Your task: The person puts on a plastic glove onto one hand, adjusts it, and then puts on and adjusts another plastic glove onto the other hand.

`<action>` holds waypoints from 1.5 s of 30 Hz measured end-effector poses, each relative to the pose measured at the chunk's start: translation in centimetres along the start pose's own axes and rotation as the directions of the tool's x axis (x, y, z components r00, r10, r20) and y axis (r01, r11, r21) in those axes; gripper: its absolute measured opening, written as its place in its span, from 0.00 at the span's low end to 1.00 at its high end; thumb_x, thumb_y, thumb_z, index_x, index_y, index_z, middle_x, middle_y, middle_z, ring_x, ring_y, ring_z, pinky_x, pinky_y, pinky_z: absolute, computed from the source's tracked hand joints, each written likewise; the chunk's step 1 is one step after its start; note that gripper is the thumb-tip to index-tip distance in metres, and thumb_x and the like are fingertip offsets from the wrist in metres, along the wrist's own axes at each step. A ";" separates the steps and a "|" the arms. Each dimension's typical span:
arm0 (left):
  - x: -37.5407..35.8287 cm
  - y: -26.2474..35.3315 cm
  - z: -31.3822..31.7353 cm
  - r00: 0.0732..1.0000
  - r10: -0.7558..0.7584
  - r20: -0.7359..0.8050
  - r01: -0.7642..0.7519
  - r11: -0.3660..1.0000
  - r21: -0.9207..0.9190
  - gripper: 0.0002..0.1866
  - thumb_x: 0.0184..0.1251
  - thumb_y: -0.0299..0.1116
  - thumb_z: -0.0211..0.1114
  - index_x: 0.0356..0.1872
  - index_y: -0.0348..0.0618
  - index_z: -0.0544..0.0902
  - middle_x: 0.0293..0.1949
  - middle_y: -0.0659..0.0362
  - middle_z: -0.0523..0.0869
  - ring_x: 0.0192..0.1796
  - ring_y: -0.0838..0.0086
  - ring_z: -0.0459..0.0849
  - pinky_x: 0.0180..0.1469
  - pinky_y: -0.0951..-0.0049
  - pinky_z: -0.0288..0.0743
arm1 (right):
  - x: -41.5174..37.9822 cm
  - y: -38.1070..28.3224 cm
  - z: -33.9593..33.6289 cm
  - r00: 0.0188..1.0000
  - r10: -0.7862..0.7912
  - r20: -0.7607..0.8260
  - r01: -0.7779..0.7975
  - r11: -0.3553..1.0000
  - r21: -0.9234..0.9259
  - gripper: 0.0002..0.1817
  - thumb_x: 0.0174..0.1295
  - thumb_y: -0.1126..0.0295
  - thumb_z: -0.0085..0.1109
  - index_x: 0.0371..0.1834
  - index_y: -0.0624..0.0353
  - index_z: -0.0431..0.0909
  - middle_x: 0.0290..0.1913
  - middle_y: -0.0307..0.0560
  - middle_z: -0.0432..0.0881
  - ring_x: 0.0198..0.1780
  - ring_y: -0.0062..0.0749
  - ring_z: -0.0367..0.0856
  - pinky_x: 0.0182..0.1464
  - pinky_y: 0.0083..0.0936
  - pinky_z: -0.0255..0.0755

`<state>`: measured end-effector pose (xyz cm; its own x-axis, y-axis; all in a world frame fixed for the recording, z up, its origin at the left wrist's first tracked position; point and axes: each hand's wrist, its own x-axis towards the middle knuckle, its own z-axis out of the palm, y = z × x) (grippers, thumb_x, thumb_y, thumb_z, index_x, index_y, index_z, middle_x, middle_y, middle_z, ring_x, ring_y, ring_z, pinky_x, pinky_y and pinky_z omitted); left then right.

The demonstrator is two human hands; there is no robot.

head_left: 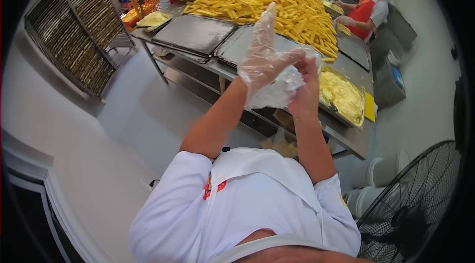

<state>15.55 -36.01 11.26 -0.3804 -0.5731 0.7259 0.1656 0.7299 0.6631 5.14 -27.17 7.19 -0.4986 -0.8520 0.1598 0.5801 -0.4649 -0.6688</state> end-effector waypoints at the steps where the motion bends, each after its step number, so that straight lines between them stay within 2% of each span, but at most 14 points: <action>1: 0.2 -0.1 0.2 0.998 0.054 -0.029 -0.054 0.998 0.019 0.59 0.56 0.45 0.78 0.79 0.34 0.47 0.78 0.41 0.52 0.81 0.59 0.49 0.79 0.64 0.44 | 0.2 -0.2 -0.3 1.000 -0.011 0.011 0.011 1.000 0.017 0.22 0.73 0.51 0.55 0.55 0.60 0.78 0.46 0.41 0.82 0.48 0.27 0.81 0.52 0.28 0.76; 5: -0.3 1.6 0.5 0.997 0.074 0.004 -0.072 0.949 0.306 0.60 0.53 0.42 0.80 0.79 0.37 0.47 0.79 0.46 0.53 0.81 0.59 0.47 0.80 0.65 0.41 | 0.4 -0.6 -0.3 0.999 -0.042 -0.009 0.042 0.999 0.011 0.21 0.72 0.55 0.58 0.53 0.63 0.80 0.44 0.43 0.83 0.47 0.29 0.82 0.54 0.30 0.77; 9: -0.3 0.3 0.7 0.997 0.071 0.008 -0.071 0.981 0.179 0.61 0.53 0.54 0.73 0.80 0.38 0.44 0.81 0.48 0.47 0.82 0.55 0.44 0.81 0.63 0.36 | -0.3 -0.4 0.0 0.997 -0.069 -0.013 0.069 0.997 -0.040 0.17 0.71 0.60 0.61 0.51 0.63 0.82 0.45 0.43 0.85 0.47 0.28 0.83 0.52 0.29 0.78; 15: -0.1 -1.0 0.9 0.994 0.105 -0.023 -0.103 0.992 0.070 0.59 0.56 0.51 0.73 0.79 0.36 0.45 0.79 0.46 0.52 0.80 0.55 0.51 0.80 0.63 0.44 | -0.3 -0.2 0.3 0.989 -0.150 -0.006 0.146 0.972 -0.182 0.14 0.70 0.64 0.63 0.51 0.63 0.83 0.41 0.42 0.86 0.45 0.24 0.82 0.48 0.22 0.77; 16: -0.1 -1.0 1.1 1.000 -0.005 -0.012 0.005 0.999 -0.036 0.58 0.59 0.52 0.72 0.79 0.37 0.44 0.79 0.46 0.53 0.80 0.56 0.53 0.79 0.64 0.45 | -0.3 -0.1 0.2 0.987 -0.159 -0.018 0.151 0.966 -0.211 0.14 0.70 0.65 0.63 0.51 0.63 0.83 0.40 0.41 0.86 0.45 0.23 0.82 0.47 0.21 0.77; 19: -0.1 -0.8 1.1 0.943 -0.326 0.069 0.330 0.884 -0.330 0.54 0.65 0.57 0.66 0.80 0.42 0.44 0.79 0.46 0.55 0.78 0.56 0.57 0.76 0.62 0.51 | -1.7 0.7 0.3 0.976 -0.183 0.119 0.217 0.768 -0.602 0.21 0.60 0.61 0.74 0.52 0.61 0.83 0.47 0.40 0.85 0.45 0.24 0.83 0.48 0.18 0.74; 21: 0.5 -1.1 0.7 0.840 -0.521 0.149 0.519 0.695 -0.498 0.51 0.68 0.63 0.59 0.81 0.47 0.45 0.80 0.49 0.54 0.77 0.54 0.58 0.74 0.53 0.55 | -3.2 1.0 1.0 0.846 -0.366 0.389 0.529 0.479 -0.701 0.27 0.55 0.59 0.77 0.55 0.60 0.80 0.50 0.41 0.83 0.44 0.26 0.83 0.45 0.19 0.75; 22: 0.6 -1.3 0.6 0.806 -0.567 0.170 0.557 0.630 -0.541 0.51 0.68 0.64 0.59 0.81 0.47 0.45 0.79 0.49 0.54 0.77 0.54 0.59 0.73 0.53 0.56 | -3.9 1.1 1.3 0.748 -0.406 0.525 0.652 0.298 -0.697 0.30 0.53 0.58 0.78 0.57 0.59 0.79 0.52 0.42 0.82 0.44 0.27 0.84 0.44 0.19 0.76; 25: 0.7 -2.1 0.4 0.802 -0.569 0.183 0.551 0.587 -0.593 0.50 0.68 0.65 0.57 0.81 0.49 0.45 0.79 0.48 0.54 0.76 0.53 0.60 0.72 0.52 0.57 | -4.9 1.9 1.9 0.681 -0.374 0.630 0.710 0.124 -0.693 0.36 0.50 0.59 0.79 0.63 0.58 0.75 0.55 0.45 0.79 0.44 0.30 0.84 0.37 0.22 0.78; 28: 1.3 -3.0 0.8 0.854 -0.505 0.126 0.474 0.655 -0.588 0.50 0.69 0.67 0.55 0.81 0.51 0.44 0.79 0.46 0.54 0.75 0.52 0.62 0.71 0.51 0.58 | -3.6 2.6 0.0 0.712 -0.279 0.645 0.683 0.060 -0.728 0.39 0.47 0.61 0.81 0.63 0.57 0.73 0.54 0.46 0.79 0.40 0.30 0.82 0.34 0.22 0.77; 32: 1.7 -3.1 0.7 0.900 -0.418 0.126 0.378 0.600 -0.706 0.49 0.69 0.68 0.52 0.81 0.54 0.43 0.78 0.44 0.55 0.73 0.50 0.64 0.69 0.51 0.60 | -3.7 3.9 -1.6 0.824 -0.326 0.464 0.566 0.522 -0.638 0.35 0.45 0.63 0.83 0.57 0.59 0.75 0.49 0.43 0.80 0.38 0.26 0.79 0.39 0.20 0.74; 39: 3.0 -0.8 0.9 0.903 -0.416 0.106 0.294 0.419 -0.859 0.50 0.70 0.68 0.50 0.80 0.47 0.42 0.76 0.43 0.58 0.70 0.50 0.69 0.65 0.54 0.69 | -3.2 3.5 -0.9 0.739 -0.418 0.529 0.671 0.385 -0.634 0.17 0.62 0.72 0.70 0.51 0.62 0.77 0.39 0.41 0.80 0.42 0.23 0.78 0.44 0.20 0.73; 42: 3.3 -0.5 0.8 0.912 -0.385 0.143 0.303 0.397 -0.866 0.48 0.70 0.69 0.48 0.79 0.47 0.47 0.74 0.44 0.60 0.68 0.53 0.71 0.63 0.56 0.71 | -3.2 2.7 -0.5 0.956 -0.223 0.192 0.284 0.869 -0.405 0.06 0.67 0.78 0.62 0.44 0.61 0.77 0.39 0.39 0.79 0.38 0.17 0.73 0.43 0.16 0.69; 45: 3.0 -0.9 1.5 0.896 -0.408 0.174 0.342 0.385 -0.857 0.48 0.70 0.71 0.46 0.79 0.47 0.49 0.73 0.46 0.63 0.68 0.54 0.71 0.64 0.56 0.67 | -3.3 2.2 -0.9 0.930 -0.149 0.337 0.283 0.876 -0.391 0.07 0.66 0.80 0.62 0.38 0.59 0.73 0.38 0.36 0.75 0.37 0.16 0.69 0.44 0.13 0.66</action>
<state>12.91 -37.79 12.56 -0.5672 -0.7464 0.3481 0.7137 -0.2346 0.6599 7.52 -25.17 4.53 -0.3330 -0.8036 0.4932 0.1150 -0.5538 -0.8247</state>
